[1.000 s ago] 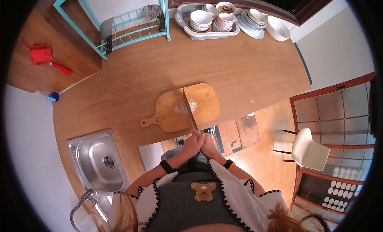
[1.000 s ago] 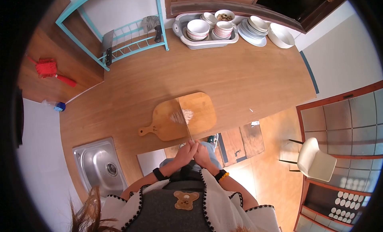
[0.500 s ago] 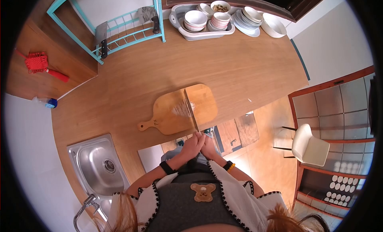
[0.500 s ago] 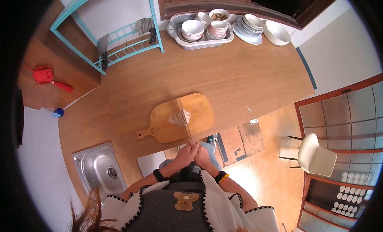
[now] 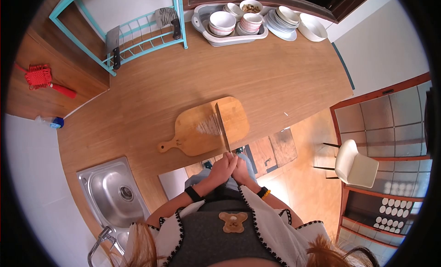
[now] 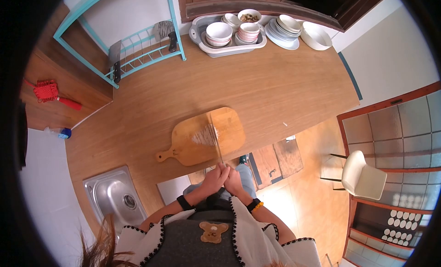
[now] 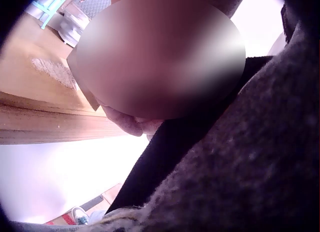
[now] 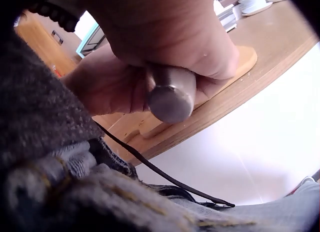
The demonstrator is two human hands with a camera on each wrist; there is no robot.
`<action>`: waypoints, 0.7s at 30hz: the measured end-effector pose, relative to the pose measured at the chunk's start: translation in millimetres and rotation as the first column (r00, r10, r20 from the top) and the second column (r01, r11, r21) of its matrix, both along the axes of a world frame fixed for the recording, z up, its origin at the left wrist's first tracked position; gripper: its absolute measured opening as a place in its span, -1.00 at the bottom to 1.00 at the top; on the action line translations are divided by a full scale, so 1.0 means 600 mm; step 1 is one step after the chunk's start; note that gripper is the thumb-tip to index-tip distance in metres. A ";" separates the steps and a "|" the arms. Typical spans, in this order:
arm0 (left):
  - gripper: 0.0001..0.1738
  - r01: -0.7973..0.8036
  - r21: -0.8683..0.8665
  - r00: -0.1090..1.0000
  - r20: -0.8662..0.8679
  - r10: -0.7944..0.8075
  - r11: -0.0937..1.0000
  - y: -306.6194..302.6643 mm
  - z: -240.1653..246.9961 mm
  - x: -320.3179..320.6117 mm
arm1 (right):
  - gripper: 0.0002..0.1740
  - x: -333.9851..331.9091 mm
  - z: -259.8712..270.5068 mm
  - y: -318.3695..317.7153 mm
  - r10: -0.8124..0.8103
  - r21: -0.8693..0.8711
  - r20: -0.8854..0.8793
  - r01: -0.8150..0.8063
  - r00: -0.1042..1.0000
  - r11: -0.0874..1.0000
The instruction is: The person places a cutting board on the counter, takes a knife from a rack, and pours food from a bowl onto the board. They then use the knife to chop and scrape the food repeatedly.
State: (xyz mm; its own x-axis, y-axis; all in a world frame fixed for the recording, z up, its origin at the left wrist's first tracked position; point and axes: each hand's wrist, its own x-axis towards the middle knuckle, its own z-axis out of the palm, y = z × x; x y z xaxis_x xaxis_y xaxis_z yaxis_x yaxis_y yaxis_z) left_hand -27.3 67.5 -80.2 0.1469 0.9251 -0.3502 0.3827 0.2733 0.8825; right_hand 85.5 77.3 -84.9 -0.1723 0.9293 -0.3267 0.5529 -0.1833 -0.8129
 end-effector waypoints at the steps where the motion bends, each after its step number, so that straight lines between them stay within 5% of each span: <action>1: -0.39 -0.002 -0.003 1.000 0.003 0.002 1.000 0.000 0.001 0.000 | -0.60 0.001 -0.003 -0.004 0.010 0.060 -0.009 -0.010 1.000 0.998; 4: -0.38 0.008 -0.023 1.000 -0.026 -0.009 1.000 0.005 -0.003 0.004 | -0.61 0.003 -0.008 -0.003 -0.023 -0.007 0.104 0.023 0.994 1.000; 7: -0.38 0.015 0.018 0.999 -0.039 -0.014 1.000 0.004 -0.004 0.003 | -0.57 -0.003 0.011 -0.001 -0.053 0.042 -0.008 0.053 0.999 0.998; 21: -0.40 0.168 -0.002 0.983 -0.068 -0.168 0.986 0.024 -0.001 0.007 | -0.53 0.028 -0.019 0.002 -0.051 -0.043 0.093 0.055 0.994 0.998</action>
State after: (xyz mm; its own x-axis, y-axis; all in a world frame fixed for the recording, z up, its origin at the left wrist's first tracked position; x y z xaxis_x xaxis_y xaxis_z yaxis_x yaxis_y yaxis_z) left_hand -22.9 81.7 -80.6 0.2761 0.8906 -0.3614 0.4821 0.1970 0.8537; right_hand 102.1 78.7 -96.1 -0.0907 0.9200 -0.3813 0.6135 -0.2500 -0.7491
